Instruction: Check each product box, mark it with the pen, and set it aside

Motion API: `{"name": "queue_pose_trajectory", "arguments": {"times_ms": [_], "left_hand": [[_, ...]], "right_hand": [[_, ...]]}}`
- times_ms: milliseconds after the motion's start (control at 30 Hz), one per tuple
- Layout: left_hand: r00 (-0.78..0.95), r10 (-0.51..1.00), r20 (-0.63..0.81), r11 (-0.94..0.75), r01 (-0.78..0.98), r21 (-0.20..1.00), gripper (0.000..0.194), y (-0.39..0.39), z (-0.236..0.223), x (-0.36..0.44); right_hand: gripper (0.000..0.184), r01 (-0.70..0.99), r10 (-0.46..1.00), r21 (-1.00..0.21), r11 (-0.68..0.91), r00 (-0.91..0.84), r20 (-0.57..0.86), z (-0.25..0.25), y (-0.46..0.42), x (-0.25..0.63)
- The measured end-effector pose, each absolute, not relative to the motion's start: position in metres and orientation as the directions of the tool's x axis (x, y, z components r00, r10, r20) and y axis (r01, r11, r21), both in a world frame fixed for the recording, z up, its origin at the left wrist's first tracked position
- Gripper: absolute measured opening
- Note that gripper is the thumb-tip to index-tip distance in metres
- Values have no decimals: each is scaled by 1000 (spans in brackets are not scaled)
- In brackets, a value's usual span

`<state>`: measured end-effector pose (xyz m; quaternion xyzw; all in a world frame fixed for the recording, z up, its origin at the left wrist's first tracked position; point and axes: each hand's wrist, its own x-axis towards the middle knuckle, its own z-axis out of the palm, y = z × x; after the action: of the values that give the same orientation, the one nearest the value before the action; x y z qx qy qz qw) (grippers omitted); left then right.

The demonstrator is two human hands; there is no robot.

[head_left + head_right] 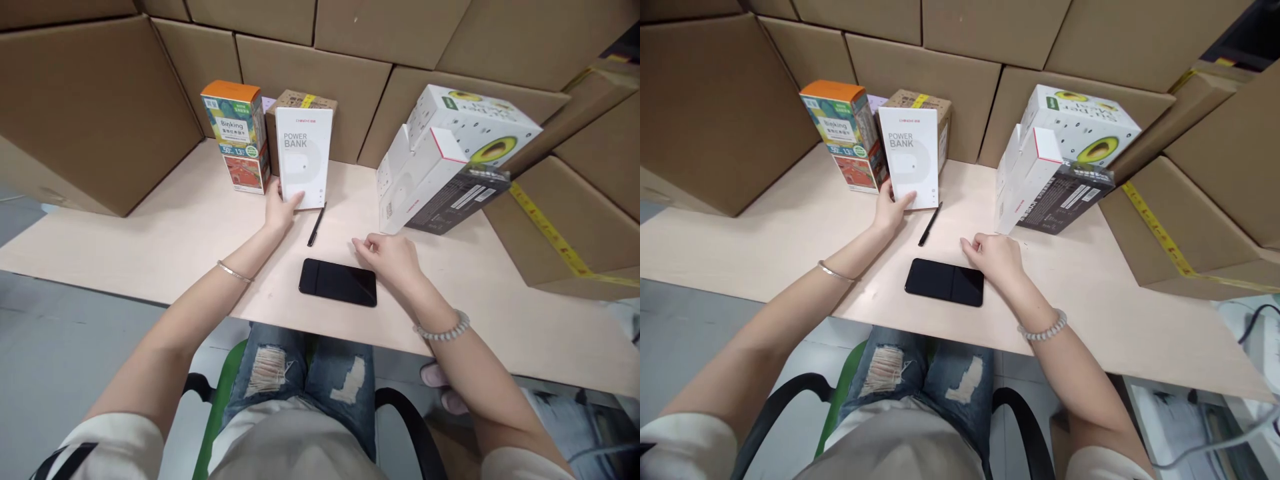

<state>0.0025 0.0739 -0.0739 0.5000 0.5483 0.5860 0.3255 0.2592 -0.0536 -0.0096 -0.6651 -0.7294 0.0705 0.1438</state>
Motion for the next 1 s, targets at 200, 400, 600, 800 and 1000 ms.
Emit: {"name": "queue_pose_trajectory", "arguments": {"times_ms": [200, 400, 600, 800, 1000], "left_hand": [[-199, 913, 356, -342, 101, 934, 68, 52, -67, 5], [60, 919, 390, -385, -84, 919, 76, 10, -43, 30], [293, 905, 308, -300, -73, 951, 75, -10, -37, 40], [328, 892, 312, -316, -41, 948, 73, -10, -32, 35], [334, 888, 315, -322, -35, 946, 73, -9, -32, 35]], "right_hand": [[50, 899, 972, -405, 168, -84, 219, -12, -55, 269], [79, 745, 951, -603, 287, -148, 270, -11, -56, 277], [81, 680, 966, -686, 257, -203, 161, -17, -50, 279], [76, 667, 964, -698, 259, -220, 148, -18, -48, 279], [76, 656, 967, -713, 247, -217, 135, -19, -48, 280]]}}
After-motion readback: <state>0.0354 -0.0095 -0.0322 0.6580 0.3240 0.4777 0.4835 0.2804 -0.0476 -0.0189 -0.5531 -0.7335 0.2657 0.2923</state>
